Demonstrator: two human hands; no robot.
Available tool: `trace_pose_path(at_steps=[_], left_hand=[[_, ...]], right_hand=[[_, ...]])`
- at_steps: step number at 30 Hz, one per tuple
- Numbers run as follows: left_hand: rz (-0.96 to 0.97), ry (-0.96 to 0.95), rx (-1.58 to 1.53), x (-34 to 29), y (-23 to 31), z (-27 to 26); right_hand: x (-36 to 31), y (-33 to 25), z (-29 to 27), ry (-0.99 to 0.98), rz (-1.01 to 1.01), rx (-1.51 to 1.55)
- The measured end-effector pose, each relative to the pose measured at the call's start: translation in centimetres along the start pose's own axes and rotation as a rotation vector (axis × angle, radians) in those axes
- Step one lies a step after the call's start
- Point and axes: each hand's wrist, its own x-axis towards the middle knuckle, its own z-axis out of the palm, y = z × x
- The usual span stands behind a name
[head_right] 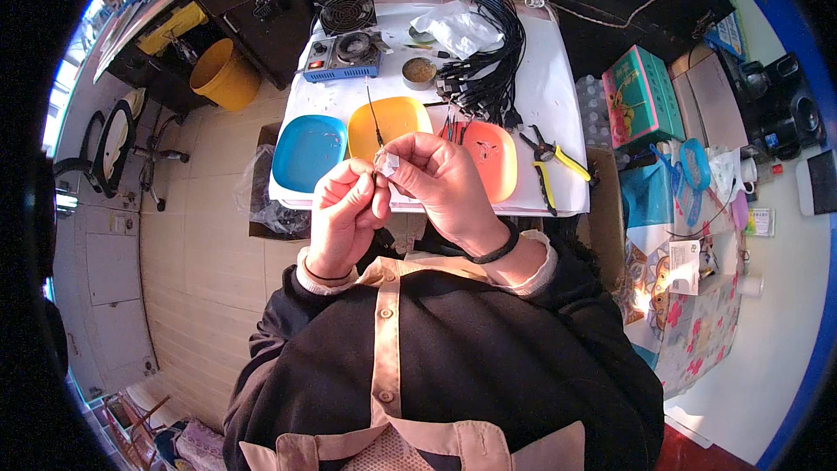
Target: The person repeatedly picks a black wire, strips the end, and attaches a small white connector. Finished wires are placed into a red tray on the table. The person works continuously at a cluttered workbench with multiple trays and tools.
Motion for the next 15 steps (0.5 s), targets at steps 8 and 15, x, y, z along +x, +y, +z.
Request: trace_pose_path(at_steps=[8, 15], left_hand=[[0.039, -0.013, 0.235, 0.6, -0.7, -0.4], [0.006, -0.019, 0.582, 0.6, -1.9, -1.2]], right_hand=[[0.2, -0.8, -1.6, -0.057, 0.049, -0.078], [-1.4, 3.0, -4.0, 0.024, 0.497, 0.623]])
